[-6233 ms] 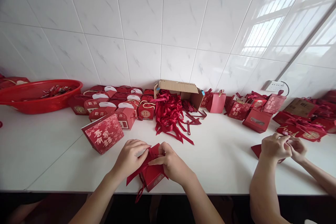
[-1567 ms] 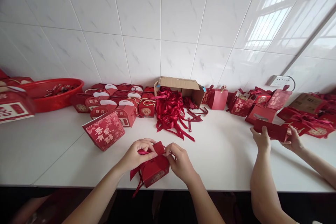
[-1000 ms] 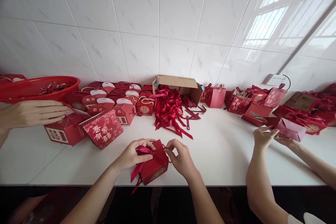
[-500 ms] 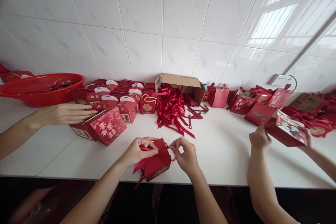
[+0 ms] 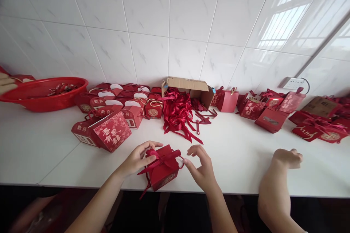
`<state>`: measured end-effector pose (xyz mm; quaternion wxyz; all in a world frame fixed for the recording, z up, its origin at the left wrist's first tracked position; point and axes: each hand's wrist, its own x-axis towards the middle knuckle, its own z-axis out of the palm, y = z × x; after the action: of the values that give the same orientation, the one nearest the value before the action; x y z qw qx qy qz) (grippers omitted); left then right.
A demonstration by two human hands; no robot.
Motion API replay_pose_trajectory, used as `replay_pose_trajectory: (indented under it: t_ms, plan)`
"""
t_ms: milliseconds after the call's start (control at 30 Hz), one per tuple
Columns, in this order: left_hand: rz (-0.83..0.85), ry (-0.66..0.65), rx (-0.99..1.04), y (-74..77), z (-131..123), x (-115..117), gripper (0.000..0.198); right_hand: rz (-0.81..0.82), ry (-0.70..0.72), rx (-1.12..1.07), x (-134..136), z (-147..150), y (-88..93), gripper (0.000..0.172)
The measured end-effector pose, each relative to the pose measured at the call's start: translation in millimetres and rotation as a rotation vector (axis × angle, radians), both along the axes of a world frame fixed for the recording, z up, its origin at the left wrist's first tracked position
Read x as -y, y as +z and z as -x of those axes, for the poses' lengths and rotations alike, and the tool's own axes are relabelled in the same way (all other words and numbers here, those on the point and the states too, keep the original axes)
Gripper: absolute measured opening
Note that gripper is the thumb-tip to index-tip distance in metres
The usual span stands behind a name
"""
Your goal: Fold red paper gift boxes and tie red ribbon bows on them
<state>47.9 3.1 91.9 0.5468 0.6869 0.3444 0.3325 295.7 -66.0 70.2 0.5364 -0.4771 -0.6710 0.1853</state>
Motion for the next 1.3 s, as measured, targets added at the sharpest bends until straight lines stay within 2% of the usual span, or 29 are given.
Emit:
replay_pose_trajectory:
  t_ms: [100,167,267,400,600,767,900,933,1033,1067,1167,1233,1300]
  plan:
    - [-0.088,0.033,-0.095,5.7,1,-1,0.017,-0.014,0.031,0.148,11,6,0.8,0.017]
    - [-0.208,0.053,-0.196,11.5,-2,2,0.011,-0.037,0.02,0.217,14,17,-1.8,0.022]
    - [-0.408,0.097,-0.354,17.9,-10,9,0.008,-0.141,-0.033,0.26,12,33,-7.5,0.016]
    - [-0.536,0.167,-0.473,15.7,-17,15,0.006,-0.274,-0.063,0.266,10,44,-9.5,0.022]
    - [-0.57,0.208,-0.502,5.7,-22,14,0.005,-0.281,-0.007,0.375,17,39,-5.2,0.022]
    - [-0.537,0.209,-0.5,3.8,-23,14,0.005,-0.238,0.047,0.444,23,28,-2.2,0.024]
    - [-0.486,0.186,-0.411,3.6,-19,14,0.007,-0.132,0.073,0.391,27,17,-2.8,0.014]
    - [-0.448,0.187,-0.358,2.5,-17,14,0.014,-0.077,0.083,0.343,27,13,-5.8,0.022]
    - [-0.236,0.274,-0.16,-7.1,-7,16,0.039,0.105,0.105,0.15,21,5,-24.3,0.088]
    - [-0.146,0.337,-0.094,-12.8,-3,19,0.043,0.162,0.107,0.097,17,4,-32.5,0.102]
    - [0.075,0.525,0.056,-34.7,8,32,0.049,0.321,0.186,-0.038,6,13,-55.0,0.12]
    - [0.146,0.571,0.094,-49.9,14,45,0.051,0.367,0.301,-0.126,1,30,-63.7,0.129]
    - [0.158,0.589,0.12,-62.4,20,58,0.052,0.346,0.4,-0.156,-1,53,-66.8,0.132]
